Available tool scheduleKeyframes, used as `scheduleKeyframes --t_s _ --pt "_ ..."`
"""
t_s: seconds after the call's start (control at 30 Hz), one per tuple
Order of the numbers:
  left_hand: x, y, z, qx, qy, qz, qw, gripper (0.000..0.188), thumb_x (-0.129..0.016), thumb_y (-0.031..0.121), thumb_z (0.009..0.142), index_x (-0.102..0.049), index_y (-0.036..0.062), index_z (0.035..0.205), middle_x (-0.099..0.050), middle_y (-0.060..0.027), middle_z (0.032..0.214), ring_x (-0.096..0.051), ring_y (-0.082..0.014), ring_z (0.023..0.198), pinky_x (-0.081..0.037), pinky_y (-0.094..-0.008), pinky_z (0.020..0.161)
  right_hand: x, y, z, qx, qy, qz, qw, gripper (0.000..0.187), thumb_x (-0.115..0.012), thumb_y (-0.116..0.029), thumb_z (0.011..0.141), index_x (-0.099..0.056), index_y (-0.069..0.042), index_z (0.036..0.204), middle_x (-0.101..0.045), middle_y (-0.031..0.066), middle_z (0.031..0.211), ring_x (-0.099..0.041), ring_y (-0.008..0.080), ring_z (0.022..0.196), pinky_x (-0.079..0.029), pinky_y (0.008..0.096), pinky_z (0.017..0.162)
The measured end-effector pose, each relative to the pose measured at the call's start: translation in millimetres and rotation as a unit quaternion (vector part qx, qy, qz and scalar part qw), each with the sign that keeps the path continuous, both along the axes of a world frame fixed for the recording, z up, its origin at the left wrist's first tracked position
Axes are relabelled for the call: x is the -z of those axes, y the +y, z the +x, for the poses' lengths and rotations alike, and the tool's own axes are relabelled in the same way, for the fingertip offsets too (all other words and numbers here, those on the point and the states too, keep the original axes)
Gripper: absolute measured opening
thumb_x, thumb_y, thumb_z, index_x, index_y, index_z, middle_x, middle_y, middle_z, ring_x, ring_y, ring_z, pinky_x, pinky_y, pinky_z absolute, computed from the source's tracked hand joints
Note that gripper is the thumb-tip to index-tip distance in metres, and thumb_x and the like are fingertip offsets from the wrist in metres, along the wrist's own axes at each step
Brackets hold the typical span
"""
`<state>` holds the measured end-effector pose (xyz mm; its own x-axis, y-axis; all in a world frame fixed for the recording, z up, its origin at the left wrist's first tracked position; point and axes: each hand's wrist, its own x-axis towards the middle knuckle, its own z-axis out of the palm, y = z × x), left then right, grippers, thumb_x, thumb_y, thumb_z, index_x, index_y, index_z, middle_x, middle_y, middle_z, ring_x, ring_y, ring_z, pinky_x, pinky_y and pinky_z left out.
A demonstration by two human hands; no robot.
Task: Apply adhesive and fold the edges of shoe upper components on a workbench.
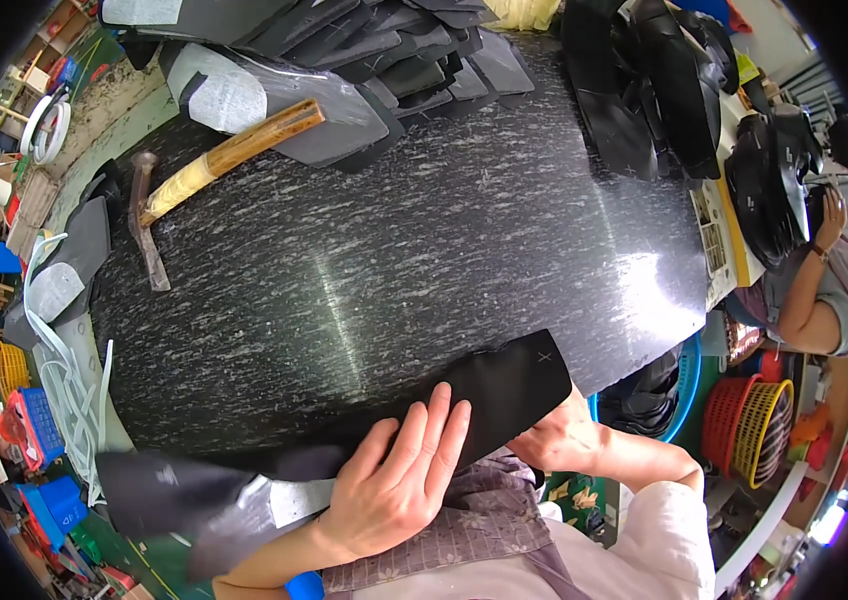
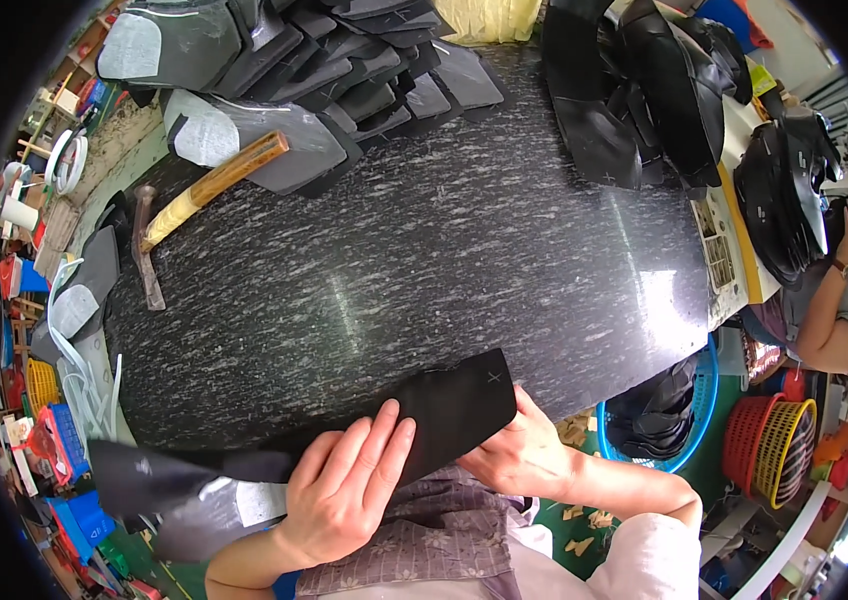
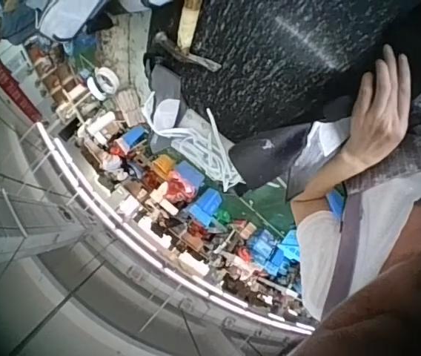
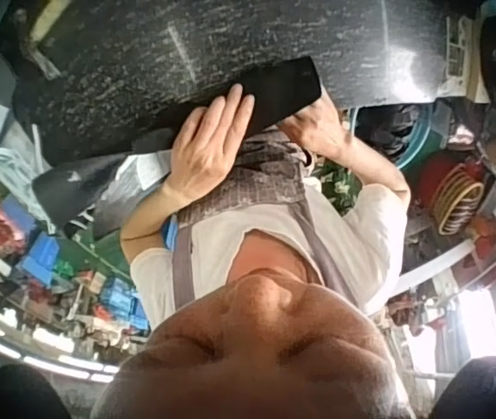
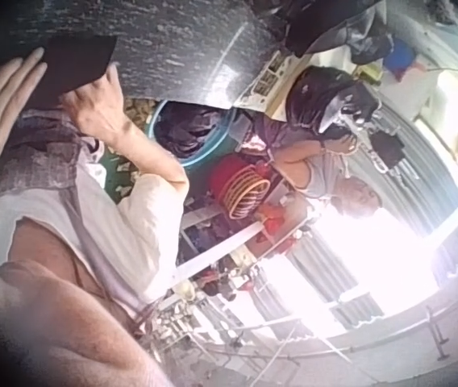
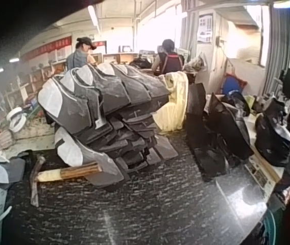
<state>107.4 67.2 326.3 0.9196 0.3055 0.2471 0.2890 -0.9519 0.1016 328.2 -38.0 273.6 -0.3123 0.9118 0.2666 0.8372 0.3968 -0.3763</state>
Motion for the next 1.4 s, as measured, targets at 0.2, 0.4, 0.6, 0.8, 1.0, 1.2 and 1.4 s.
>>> scheduleKeyframes --t_s 0.2,0.4,0.6,0.8,1.0,1.2,1.4 --pt "7.0 1.6 0.6 0.066 0.076 0.121 0.987 0.040 -0.054 0.003 0.090 -0.064 -0.0040 0.128 -0.065 -0.0186 0.130 -0.058 -0.0256 0.113 -0.053 -0.0304 0.094 -6.7 3.6 11.7 0.008 0.088 -0.009 0.996 0.032 -0.075 -0.011 0.064 -0.071 -0.007 0.096 -0.066 0.0088 0.109 -0.062 0.0318 0.098 -0.048 0.0436 0.078" --pt "1.5 0.9 0.6 0.058 0.107 0.144 0.982 0.040 -0.056 0.002 0.089 -0.065 -0.0028 0.127 -0.065 -0.0137 0.132 -0.058 -0.0234 0.110 -0.054 -0.0267 0.091 -68.0 33.3 38.8 0.082 0.048 0.106 0.990 0.021 -0.065 0.001 0.074 -0.073 -0.006 0.091 -0.075 0.0111 0.102 -0.068 0.0200 0.076 -0.050 0.0326 0.073" --pt "3.8 2.3 5.5 0.026 0.093 0.098 0.990 0.040 -0.052 0.012 0.088 -0.067 -0.0024 0.122 -0.065 -0.0132 0.132 -0.059 -0.0230 0.104 -0.054 -0.0291 0.088 -56.6 49.6 29.9 0.039 -0.011 -0.002 0.999 0.021 -0.074 -0.012 0.079 -0.075 -0.008 0.099 -0.073 0.0018 0.107 -0.063 0.0159 0.094 -0.044 0.0304 0.079" --pt "-7.9 14.9 -13.4 0.049 -0.022 0.023 0.998 0.029 -0.058 0.018 0.081 -0.069 -0.0030 0.097 -0.068 -0.0151 0.096 -0.064 -0.0267 0.090 -0.053 -0.0350 0.084 -45.2 67.1 -16.0 -0.124 0.344 -0.153 0.918 0.056 -0.077 -0.032 0.087 -0.055 0.003 0.125 -0.056 0.0182 0.119 -0.060 0.0336 0.104 -0.052 0.0415 0.090" --pt "-29.3 52.0 -52.8 -0.056 0.062 0.071 0.994 0.016 -0.066 0.015 0.075 -0.067 0.0087 0.089 -0.057 0.0011 0.080 -0.052 -0.0115 0.066 -0.036 -0.0283 0.058 -30.7 62.0 -18.2 -0.151 0.195 -0.148 0.958 0.065 -0.080 -0.019 0.076 -0.057 -0.001 0.133 -0.056 0.0117 0.120 -0.060 0.0265 0.106 -0.051 0.0365 0.090" --pt "-25.4 65.2 -62.5 0.135 0.095 0.085 0.983 0.014 -0.064 0.014 0.080 -0.070 0.0026 0.085 -0.058 0.0009 0.080 -0.053 -0.0090 0.065 -0.035 -0.0232 0.057 -34.1 62.3 -27.1 -0.170 0.156 -0.107 0.967 0.048 -0.073 -0.020 0.077 -0.068 -0.004 0.122 -0.057 0.0038 0.141 -0.057 0.0170 0.107 -0.048 0.0318 0.087" --pt "-28.6 70.4 -51.7 0.147 0.105 0.030 0.983 0.016 -0.063 0.019 0.074 -0.066 0.0059 0.082 -0.056 -0.0011 0.081 -0.055 -0.0134 0.071 -0.042 -0.0296 0.070 -44.9 77.0 -38.3 -0.220 -0.029 0.004 0.975 0.045 -0.063 -0.026 0.075 -0.070 -0.007 0.116 -0.059 0.0017 0.139 -0.053 0.0149 0.100 -0.041 0.0285 0.076"
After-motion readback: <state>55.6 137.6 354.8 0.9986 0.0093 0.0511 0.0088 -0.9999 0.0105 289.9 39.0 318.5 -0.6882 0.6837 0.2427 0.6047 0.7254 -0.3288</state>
